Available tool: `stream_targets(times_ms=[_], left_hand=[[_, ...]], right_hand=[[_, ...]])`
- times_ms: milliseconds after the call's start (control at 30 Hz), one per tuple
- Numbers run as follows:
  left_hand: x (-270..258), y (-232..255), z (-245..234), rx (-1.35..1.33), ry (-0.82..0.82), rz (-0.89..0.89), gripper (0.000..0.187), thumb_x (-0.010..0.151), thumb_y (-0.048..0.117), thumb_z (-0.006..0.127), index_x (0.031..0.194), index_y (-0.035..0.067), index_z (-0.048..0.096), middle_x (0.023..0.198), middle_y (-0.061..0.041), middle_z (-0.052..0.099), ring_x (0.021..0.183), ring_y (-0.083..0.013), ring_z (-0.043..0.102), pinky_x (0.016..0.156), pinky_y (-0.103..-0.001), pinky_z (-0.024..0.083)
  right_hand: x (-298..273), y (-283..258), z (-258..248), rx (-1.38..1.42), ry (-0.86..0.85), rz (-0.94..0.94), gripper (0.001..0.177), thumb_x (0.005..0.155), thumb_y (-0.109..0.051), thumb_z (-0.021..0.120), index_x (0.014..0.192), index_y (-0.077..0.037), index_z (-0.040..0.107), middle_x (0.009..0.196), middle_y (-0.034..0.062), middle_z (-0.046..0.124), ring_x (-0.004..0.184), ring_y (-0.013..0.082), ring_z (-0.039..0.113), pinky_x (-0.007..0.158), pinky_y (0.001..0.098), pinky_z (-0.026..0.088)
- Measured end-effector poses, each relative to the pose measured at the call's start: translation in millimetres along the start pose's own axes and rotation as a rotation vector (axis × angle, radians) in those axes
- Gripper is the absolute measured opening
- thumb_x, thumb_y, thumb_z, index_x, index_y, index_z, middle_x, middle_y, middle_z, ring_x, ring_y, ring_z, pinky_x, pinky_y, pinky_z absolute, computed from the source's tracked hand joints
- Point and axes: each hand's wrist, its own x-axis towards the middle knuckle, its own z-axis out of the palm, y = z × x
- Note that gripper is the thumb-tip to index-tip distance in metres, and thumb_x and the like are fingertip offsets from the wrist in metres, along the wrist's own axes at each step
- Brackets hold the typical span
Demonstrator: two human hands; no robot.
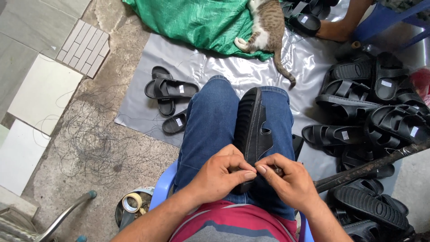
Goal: Hand-sewing a strap onto a black sandal using a needle and thread.
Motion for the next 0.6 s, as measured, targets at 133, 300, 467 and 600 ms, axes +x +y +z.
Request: stream_targets(times_ms=[133, 300, 467, 600], left_hand=[[-4, 2, -6, 0.017, 0.001, 0.014, 0.009, 0.081, 0.028, 0.063, 0.080, 0.020, 0.066, 0.085, 0.003, 0.050, 0.068, -0.0057, 0.047, 0.067, -0.019, 0.042], [-16, 0, -7, 0.414, -0.013, 0.190, 0.006, 0.080, 0.028, 0.063, 0.082, 0.023, 0.064, 0.123, -0.006, 0.048, 0.084, -0.0219, 0.062, 0.073, -0.037, 0.049], [-21, -11, 2, 0.465, 0.061, 0.362, 0.004, 0.082, 0.022, 0.062, 0.083, 0.018, 0.064, 0.126, -0.012, 0.046, 0.082, -0.0220, 0.060, 0.075, -0.038, 0.050], [-22, -15, 1, 0.445, 0.067, 0.386, 0.004, 0.081, 0.020, 0.064, 0.084, 0.017, 0.066, 0.127, -0.010, 0.045, 0.080, -0.0166, 0.059, 0.075, -0.035, 0.051]], right_hand=[[-1, -3, -3, 0.205, -0.104, 0.003, 0.015, 0.081, -0.023, 0.060, 0.077, -0.011, 0.067, 0.063, -0.0047, 0.060, 0.053, 0.0047, 0.047, 0.050, 0.0209, 0.041], [-4, -1, -11, -0.442, 0.023, -0.184, 0.020, 0.081, -0.035, 0.058, 0.070, -0.019, 0.063, 0.060, -0.0058, 0.054, 0.056, 0.0133, 0.057, 0.049, 0.0317, 0.043], [-6, 2, 6, -0.545, -0.169, 0.128, 0.020, 0.076, -0.046, 0.059, 0.080, -0.028, 0.066, 0.073, -0.0098, 0.062, 0.069, 0.0170, 0.064, 0.057, 0.0361, 0.049], [-3, 11, 1, 0.054, -0.243, 0.391, 0.010, 0.076, -0.017, 0.069, 0.071, -0.012, 0.076, 0.051, -0.0037, 0.049, 0.050, 0.0062, 0.038, 0.048, 0.0212, 0.032]])
